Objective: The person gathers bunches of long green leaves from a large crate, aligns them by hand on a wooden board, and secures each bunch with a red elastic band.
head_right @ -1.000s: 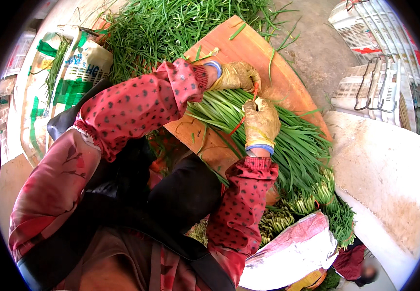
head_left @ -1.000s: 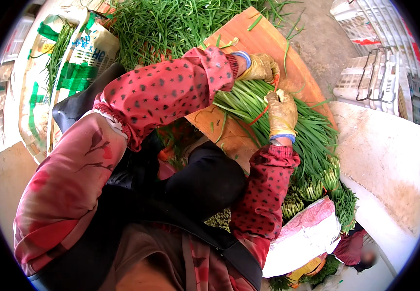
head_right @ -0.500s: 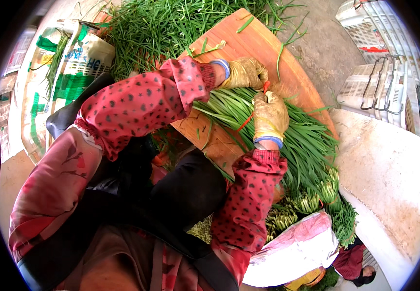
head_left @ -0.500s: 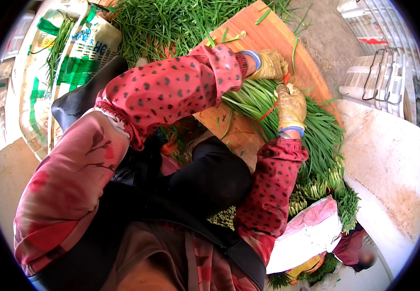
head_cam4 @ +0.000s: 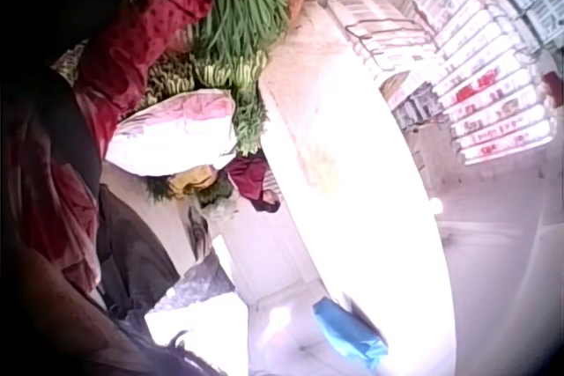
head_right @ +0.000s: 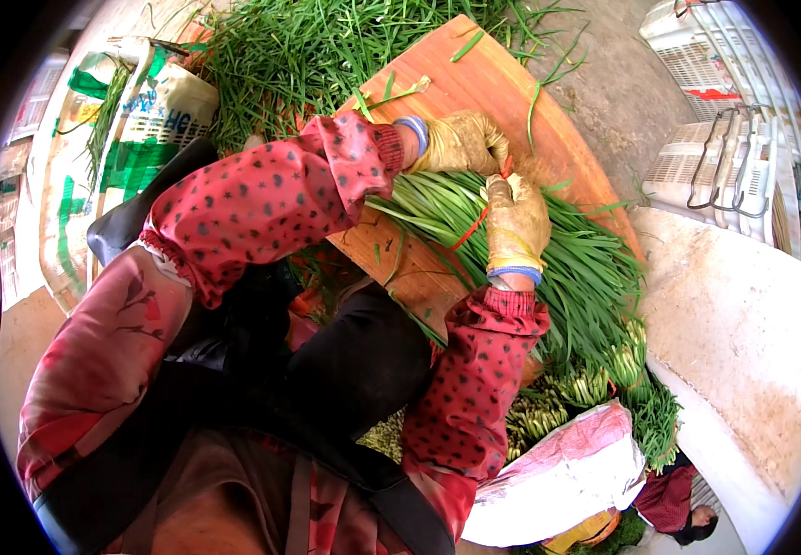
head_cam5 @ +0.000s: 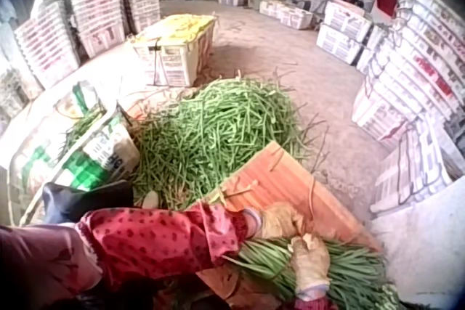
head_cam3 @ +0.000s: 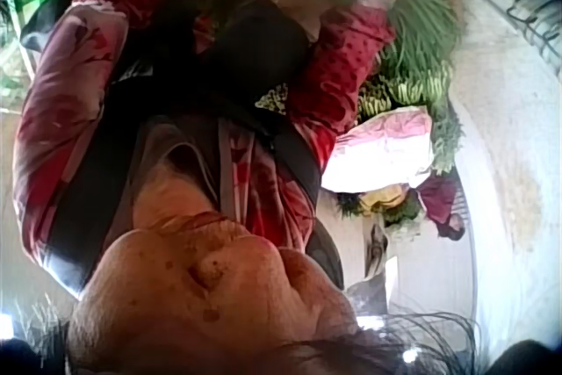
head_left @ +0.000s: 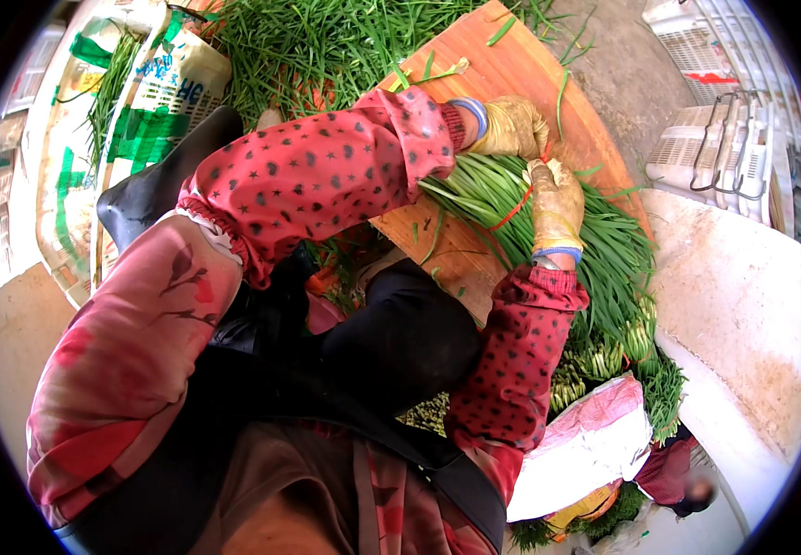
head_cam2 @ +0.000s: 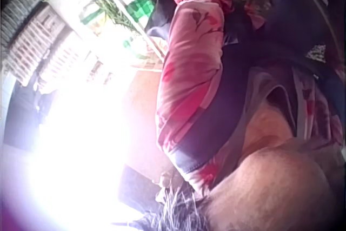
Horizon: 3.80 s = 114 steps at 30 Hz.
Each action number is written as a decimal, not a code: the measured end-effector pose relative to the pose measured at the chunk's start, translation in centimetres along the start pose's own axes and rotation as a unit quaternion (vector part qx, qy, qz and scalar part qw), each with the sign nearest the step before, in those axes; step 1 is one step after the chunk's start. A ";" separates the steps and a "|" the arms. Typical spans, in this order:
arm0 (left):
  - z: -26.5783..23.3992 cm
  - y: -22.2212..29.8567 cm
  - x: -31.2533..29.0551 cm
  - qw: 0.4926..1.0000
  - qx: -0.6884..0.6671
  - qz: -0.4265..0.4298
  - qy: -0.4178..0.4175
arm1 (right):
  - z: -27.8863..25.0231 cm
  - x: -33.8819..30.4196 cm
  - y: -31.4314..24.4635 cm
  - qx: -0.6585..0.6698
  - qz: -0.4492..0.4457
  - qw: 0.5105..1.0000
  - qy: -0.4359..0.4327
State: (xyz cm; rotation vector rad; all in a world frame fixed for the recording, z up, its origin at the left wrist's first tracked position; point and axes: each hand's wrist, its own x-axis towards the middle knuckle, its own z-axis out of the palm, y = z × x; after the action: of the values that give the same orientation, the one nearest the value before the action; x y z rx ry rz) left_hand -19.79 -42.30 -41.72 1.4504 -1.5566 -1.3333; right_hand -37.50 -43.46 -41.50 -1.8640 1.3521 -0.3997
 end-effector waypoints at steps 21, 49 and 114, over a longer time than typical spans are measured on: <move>-0.1 6.8 -4.7 0.963 0.215 0.075 0.142 | 0.3 -2.7 -2.9 0.113 -0.042 0.982 0.149; 2.7 4.3 -8.7 0.966 0.206 0.153 -0.023 | 4.0 -13.5 3.1 0.402 0.043 0.914 -0.041; -0.8 2.1 -9.6 0.973 0.179 0.141 -0.041 | 2.3 -14.9 -1.8 0.302 -0.026 0.944 0.133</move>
State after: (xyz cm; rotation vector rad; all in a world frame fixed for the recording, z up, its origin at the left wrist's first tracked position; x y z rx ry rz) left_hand -17.80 -33.52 -37.76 1.3230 -2.0511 -0.9919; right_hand -40.56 -28.78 -38.82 -1.3625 1.1731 -1.0016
